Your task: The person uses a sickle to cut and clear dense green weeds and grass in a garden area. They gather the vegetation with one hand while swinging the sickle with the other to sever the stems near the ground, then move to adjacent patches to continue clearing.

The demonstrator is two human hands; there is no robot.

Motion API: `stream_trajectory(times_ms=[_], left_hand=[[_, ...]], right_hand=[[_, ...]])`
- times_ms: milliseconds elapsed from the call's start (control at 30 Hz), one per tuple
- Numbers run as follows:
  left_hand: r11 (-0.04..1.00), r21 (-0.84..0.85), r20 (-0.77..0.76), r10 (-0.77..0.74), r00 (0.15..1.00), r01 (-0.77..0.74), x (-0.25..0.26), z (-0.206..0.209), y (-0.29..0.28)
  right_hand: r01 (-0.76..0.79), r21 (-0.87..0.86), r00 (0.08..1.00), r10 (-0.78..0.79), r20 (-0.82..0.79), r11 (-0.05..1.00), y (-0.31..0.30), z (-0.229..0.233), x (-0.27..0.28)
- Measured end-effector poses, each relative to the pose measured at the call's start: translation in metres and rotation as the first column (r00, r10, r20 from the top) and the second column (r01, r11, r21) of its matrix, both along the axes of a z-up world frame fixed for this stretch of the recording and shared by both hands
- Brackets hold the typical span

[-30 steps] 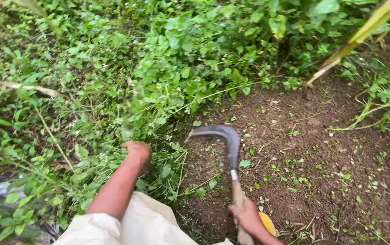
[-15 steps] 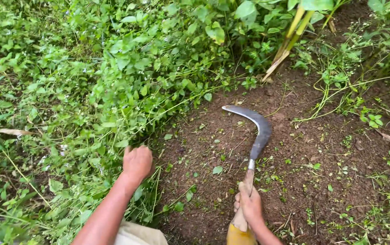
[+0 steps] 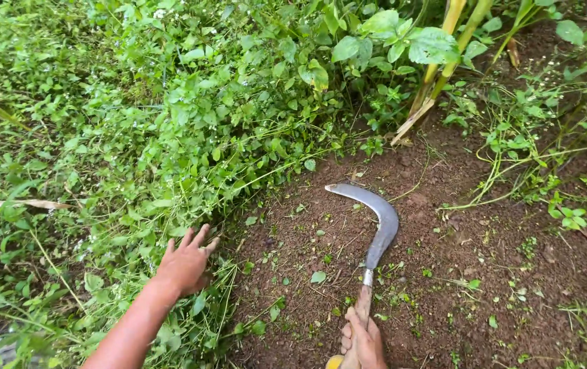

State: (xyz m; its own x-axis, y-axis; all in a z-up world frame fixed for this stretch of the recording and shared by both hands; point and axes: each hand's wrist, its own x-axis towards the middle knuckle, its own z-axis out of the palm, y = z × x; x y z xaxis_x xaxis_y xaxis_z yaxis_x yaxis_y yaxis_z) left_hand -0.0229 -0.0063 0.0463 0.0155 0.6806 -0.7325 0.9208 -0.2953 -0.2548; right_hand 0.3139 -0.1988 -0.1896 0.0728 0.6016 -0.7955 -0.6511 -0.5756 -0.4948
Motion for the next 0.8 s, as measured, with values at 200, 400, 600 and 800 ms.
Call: stream_trajectory(times_ms=[200,400,600,800], left_hand=[[0.968,-0.057,-0.163,-0.249,0.955,0.243,-0.006,0.011,0.020],[0.887,-0.095,-0.224,-0.461,0.859,0.451,0.017,0.034,0.052],[0.808,-0.038,-0.167,-0.585,0.793,0.588,0.085,0.056,0.092],[0.610,0.170,0.001,-0.785,0.619,0.774,0.149,0.008,0.148]], right_hand=[[-0.023,0.079,0.994,0.014,0.111,0.997,-0.004,0.017,0.004],[-0.159,0.086,0.915,0.115,0.386,0.984,0.003,0.013,0.020],[-0.225,-0.132,0.764,0.259,0.590,0.965,0.027,0.082,0.040],[-0.319,-0.202,0.362,0.316,0.877,0.926,0.039,0.102,0.098]])
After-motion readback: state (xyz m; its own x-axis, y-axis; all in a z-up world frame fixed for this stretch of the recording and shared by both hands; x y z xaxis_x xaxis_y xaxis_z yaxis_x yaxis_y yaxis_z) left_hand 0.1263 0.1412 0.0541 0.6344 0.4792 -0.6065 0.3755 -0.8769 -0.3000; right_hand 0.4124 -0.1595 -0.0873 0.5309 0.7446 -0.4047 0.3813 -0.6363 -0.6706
